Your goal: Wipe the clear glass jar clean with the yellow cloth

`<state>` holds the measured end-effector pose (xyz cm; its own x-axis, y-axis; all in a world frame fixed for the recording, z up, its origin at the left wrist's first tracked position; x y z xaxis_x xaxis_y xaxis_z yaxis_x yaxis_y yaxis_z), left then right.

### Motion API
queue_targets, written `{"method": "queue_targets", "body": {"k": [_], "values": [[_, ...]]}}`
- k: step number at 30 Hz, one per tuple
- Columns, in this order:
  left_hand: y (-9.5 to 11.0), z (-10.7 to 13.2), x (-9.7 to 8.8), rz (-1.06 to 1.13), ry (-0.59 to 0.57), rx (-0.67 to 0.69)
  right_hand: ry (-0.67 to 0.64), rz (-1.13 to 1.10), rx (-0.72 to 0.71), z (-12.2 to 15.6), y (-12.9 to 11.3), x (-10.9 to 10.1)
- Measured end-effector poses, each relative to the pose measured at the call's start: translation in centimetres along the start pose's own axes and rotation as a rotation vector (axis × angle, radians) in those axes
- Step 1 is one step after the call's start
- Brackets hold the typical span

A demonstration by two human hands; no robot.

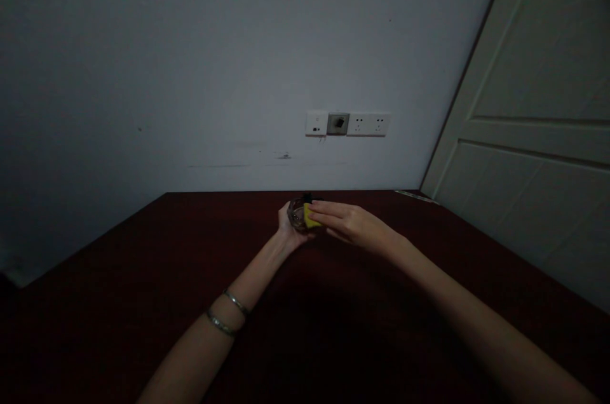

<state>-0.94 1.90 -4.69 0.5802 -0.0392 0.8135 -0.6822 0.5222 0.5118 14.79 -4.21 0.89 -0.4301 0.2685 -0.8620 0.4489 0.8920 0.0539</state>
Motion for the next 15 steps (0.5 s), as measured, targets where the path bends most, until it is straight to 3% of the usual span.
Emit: {"method": "queue_targets", "body": {"k": [6, 10, 15], "values": [[2.0, 0.7, 0.2, -0.272, -0.162, 0.033, 0.135, -0.015, 0.236, 4.3, 3.0, 0.6], [3.2, 1.0, 0.3, -0.255, -0.252, 0.085, 0.126, -0.032, 0.331, 6.0, 3.2, 4.1], [3.5, 1.0, 0.1, -0.224, -0.285, 0.085, -0.024, -0.051, 0.237, 4.9, 0.6, 9.0]]}}
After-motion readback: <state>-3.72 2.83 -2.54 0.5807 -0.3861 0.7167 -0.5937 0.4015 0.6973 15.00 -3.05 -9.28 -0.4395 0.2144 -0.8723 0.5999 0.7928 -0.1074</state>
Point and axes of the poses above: each hand's wrist, its own z-axis away from the middle knuckle, its own x-axis out of the palm, y = z × x, the point moved 1 cm from there along -z, towards the middle knuckle, and after that the axes turned 4 degrees about -z, right-handed, at the moved point
